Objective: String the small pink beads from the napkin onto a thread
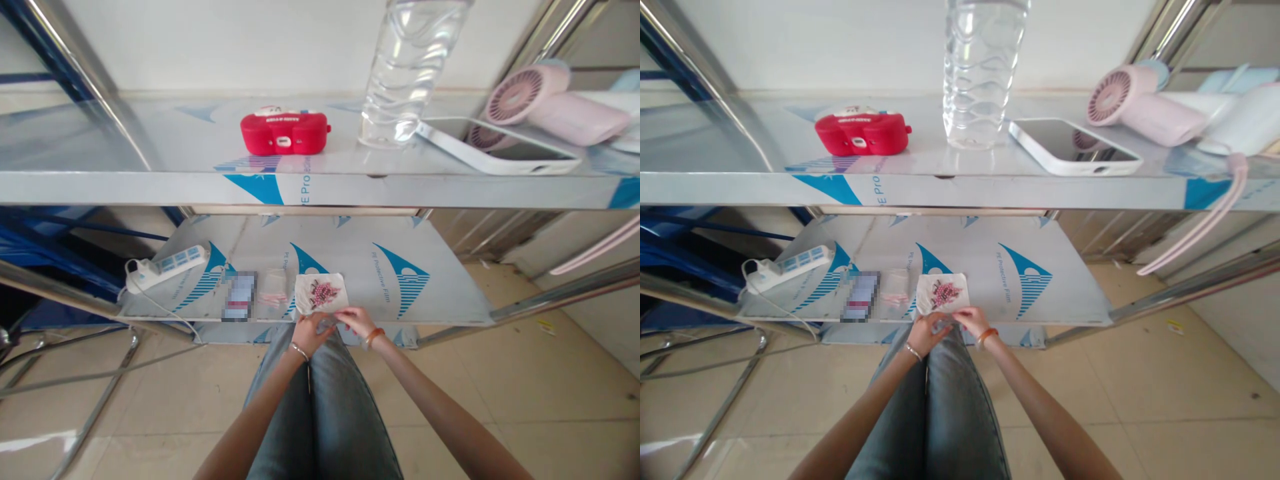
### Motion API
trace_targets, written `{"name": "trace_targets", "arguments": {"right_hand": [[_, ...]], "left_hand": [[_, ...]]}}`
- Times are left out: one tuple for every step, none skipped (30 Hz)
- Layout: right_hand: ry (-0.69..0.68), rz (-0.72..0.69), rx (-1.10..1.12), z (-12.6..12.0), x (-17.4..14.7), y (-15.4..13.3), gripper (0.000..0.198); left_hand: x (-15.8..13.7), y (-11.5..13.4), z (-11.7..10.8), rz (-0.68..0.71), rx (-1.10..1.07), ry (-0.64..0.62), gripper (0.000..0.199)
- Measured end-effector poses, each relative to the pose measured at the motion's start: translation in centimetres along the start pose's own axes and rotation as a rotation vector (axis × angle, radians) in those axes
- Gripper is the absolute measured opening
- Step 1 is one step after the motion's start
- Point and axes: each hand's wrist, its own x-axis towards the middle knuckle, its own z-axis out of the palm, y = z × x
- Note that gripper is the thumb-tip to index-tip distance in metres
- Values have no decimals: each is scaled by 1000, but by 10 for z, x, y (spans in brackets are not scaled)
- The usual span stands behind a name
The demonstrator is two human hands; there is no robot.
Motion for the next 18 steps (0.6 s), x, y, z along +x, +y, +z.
{"name": "trace_targets", "arguments": {"right_hand": [[89, -7, -27, -6, 7, -1, 27], [161, -16, -53, -11, 15, -1, 25], [215, -32, -80, -16, 25, -2, 21], [288, -77, -165, -19, 34, -2, 17], [308, -89, -203, -21, 43, -1, 14], [315, -101, -260, -22, 50, 0, 14], [314, -108, -304, -22, 57, 1, 15], [301, -106, -340, -20, 61, 3, 16], [287, -104, -385, -19, 64, 4, 16], [274, -98, -431, -17, 65, 5, 16], [262, -90, -475, -15, 65, 6, 17], [249, -84, -529, -14, 65, 7, 18], [237, -81, -583, -13, 64, 7, 19], [227, -83, -630, -13, 63, 7, 20], [221, -93, -666, -12, 62, 7, 21], [218, -109, -698, -12, 62, 7, 23], [220, -124, -725, -13, 62, 7, 24], [228, -136, -748, -13, 63, 7, 25]], "left_hand": [[1, -4, -1, -59, -86, 36, 29], [2, -7, -4, -117, -168, 75, 30], [3, -11, -8, -166, -241, 115, 31], [4, -14, -12, -203, -300, 149, 32], [4, -17, -18, -228, -345, 175, 33], [3, -19, -23, -243, -379, 193, 34], [3, -21, -29, -254, -409, 201, 34], [2, -23, -33, -264, -446, 203, 35], [2, -26, -37, -271, -496, 203, 36], [2, -28, -41, -279, -553, 202, 38], [2, -30, -43, -286, -612, 201, 40], [2, -32, -44, -291, -664, 197, 42], [4, -34, -45, -296, -699, 191, 44], [5, -36, -45, -298, -714, 183, 46], [7, -36, -45, -295, -707, 173, 46], [9, -36, -46, -287, -687, 161, 47], [11, -35, -47, -273, -660, 146, 46], [13, -33, -48, -255, -632, 130, 46]]}}
